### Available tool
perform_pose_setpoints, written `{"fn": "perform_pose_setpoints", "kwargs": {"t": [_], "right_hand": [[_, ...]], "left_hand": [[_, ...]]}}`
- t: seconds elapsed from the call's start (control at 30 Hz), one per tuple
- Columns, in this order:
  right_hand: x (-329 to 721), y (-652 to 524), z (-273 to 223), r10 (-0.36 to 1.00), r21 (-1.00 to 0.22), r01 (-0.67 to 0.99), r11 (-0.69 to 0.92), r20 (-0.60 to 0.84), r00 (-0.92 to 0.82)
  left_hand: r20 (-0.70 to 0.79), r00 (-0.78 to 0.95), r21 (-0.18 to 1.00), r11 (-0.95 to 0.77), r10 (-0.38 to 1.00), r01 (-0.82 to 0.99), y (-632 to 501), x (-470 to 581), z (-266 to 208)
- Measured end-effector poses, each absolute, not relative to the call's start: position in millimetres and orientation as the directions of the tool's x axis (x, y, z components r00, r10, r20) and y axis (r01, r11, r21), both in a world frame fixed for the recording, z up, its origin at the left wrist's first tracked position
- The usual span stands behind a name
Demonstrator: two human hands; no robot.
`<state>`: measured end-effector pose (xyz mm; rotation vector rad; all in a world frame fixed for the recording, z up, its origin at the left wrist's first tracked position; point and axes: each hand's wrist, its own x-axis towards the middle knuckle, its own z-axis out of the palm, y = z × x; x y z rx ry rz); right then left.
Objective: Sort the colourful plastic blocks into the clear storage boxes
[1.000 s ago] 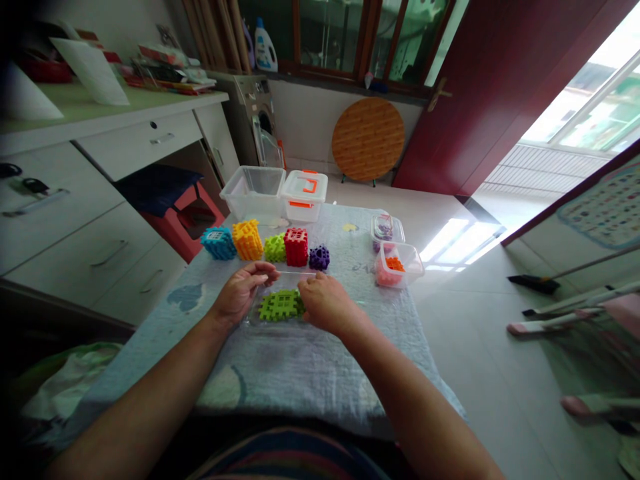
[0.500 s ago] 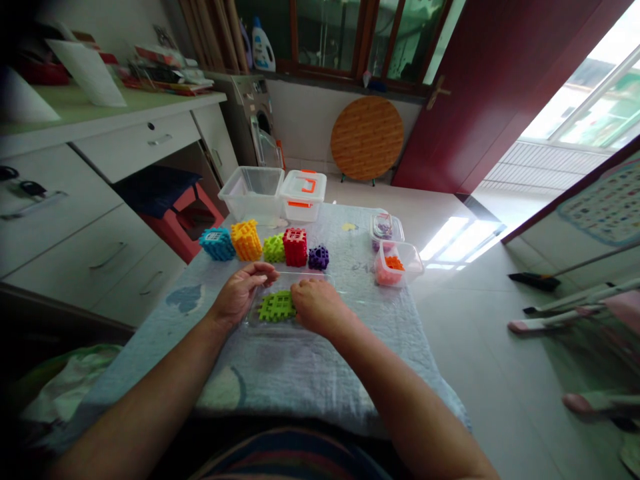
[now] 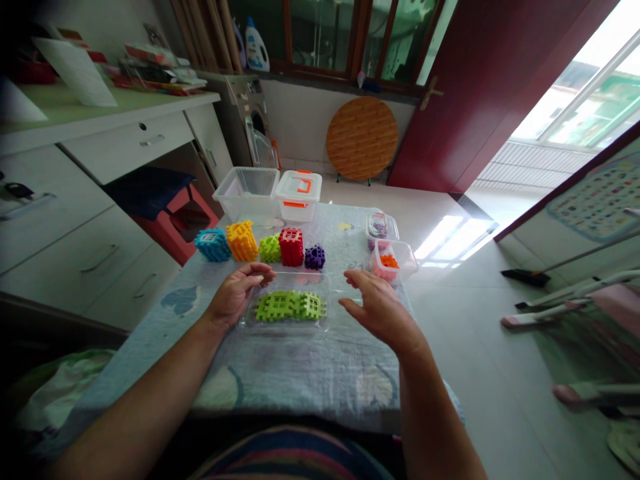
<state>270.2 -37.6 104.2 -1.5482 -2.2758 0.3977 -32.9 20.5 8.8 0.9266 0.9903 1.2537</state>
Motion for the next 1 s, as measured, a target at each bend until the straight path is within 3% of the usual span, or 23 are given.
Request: {"fn": "perform_pose_setpoints", "kwargs": {"t": [0.2, 0.33, 0.53, 0.73, 0.87, 1.0], "right_hand": [[292, -59, 48, 0.940, -0.336, 0.914, 0.229, -0.168, -0.297], [289, -57, 34, 0.943, -0.299, 0.947, 0.119, -0.264, -0.202], [292, -59, 39, 0.946, -0.292, 0.945, 0.147, -0.239, -0.221], [304, -77, 41, 0.984, -0.276, 0.953, 0.126, -0.089, -0.156], [317, -87, 53, 0.982, -0.349, 0.923, 0.160, -0.036, -0.185], [323, -92, 61, 0.972, -0.423, 0.890, 0.171, -0.074, -0.222]], "left_hand": [[-0.075, 0.044, 0.962, 0.084, 0.996, -0.261, 21, -32, 12], [-0.087, 0.041, 0.955, 0.095, 0.995, -0.280, 20, -32, 15], [-0.095, 0.042, 0.952, 0.103, 0.995, -0.287, 20, -31, 15], [-0.089, 0.038, 0.965, 0.095, 0.995, -0.245, 20, -31, 15], [-0.092, 0.037, 0.966, 0.098, 0.995, -0.239, 19, -30, 16], [-0.091, 0.041, 0.967, 0.098, 0.995, -0.235, 19, -30, 16]]}}
